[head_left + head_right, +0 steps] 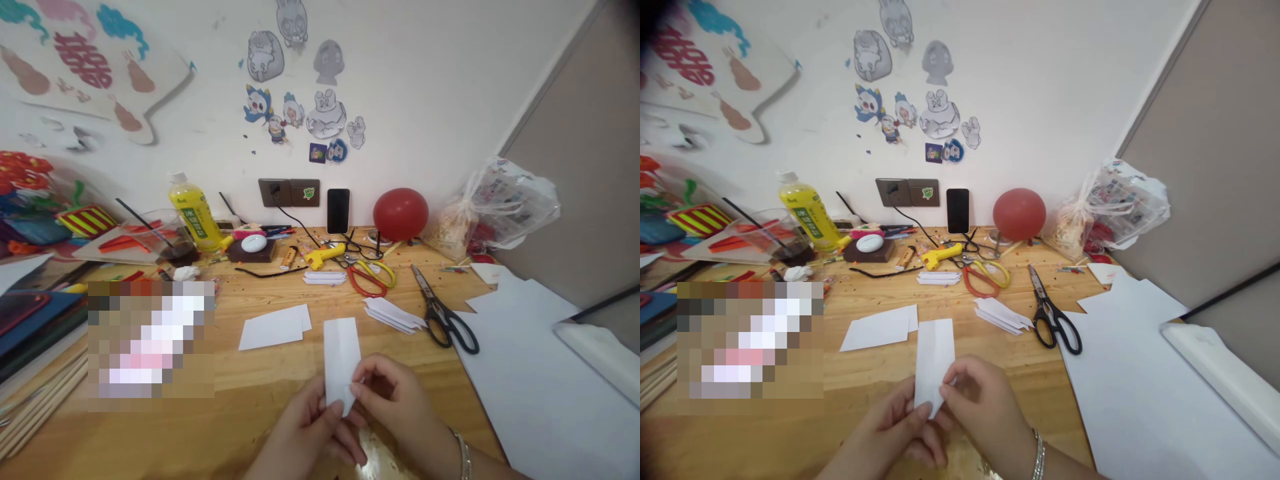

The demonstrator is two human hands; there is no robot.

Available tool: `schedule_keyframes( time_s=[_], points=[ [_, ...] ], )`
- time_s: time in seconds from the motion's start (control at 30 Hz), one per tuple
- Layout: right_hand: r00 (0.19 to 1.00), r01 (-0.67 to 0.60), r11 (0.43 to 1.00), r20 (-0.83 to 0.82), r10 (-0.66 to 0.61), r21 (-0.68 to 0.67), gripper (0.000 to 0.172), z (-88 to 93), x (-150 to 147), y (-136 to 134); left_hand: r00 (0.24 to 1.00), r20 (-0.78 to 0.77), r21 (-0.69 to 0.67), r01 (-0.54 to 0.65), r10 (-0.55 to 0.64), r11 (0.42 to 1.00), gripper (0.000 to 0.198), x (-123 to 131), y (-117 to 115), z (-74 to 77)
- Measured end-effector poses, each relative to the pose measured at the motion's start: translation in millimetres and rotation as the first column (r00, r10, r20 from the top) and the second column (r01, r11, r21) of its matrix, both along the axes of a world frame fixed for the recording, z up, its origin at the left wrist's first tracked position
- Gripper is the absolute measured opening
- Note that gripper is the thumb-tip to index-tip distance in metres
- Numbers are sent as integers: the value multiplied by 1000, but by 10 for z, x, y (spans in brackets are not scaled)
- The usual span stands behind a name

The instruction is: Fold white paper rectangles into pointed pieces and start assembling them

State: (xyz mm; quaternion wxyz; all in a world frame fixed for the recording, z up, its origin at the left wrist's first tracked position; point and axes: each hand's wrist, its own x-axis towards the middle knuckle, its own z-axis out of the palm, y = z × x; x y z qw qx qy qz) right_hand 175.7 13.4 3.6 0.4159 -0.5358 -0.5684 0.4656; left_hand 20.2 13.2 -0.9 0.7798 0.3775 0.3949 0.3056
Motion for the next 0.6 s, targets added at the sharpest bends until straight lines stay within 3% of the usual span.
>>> schedule_keyframes(
  time_s=[0.17, 0.33, 0.6],
  points=[
    [998, 31, 998, 47, -34, 50, 5, -20, 7, -6, 998, -45, 0, 50, -50, 999, 59, 22, -44, -35],
    [996, -39, 997, 79, 33, 73, 8, -7, 23, -15, 995, -92, 21, 34, -32, 999, 59, 43, -64, -22],
    [999, -37, 999, -35, 36, -27, 8, 71, -27, 6, 992, -122, 0, 23, -23, 1000, 59, 57, -60, 34]
  ],
)
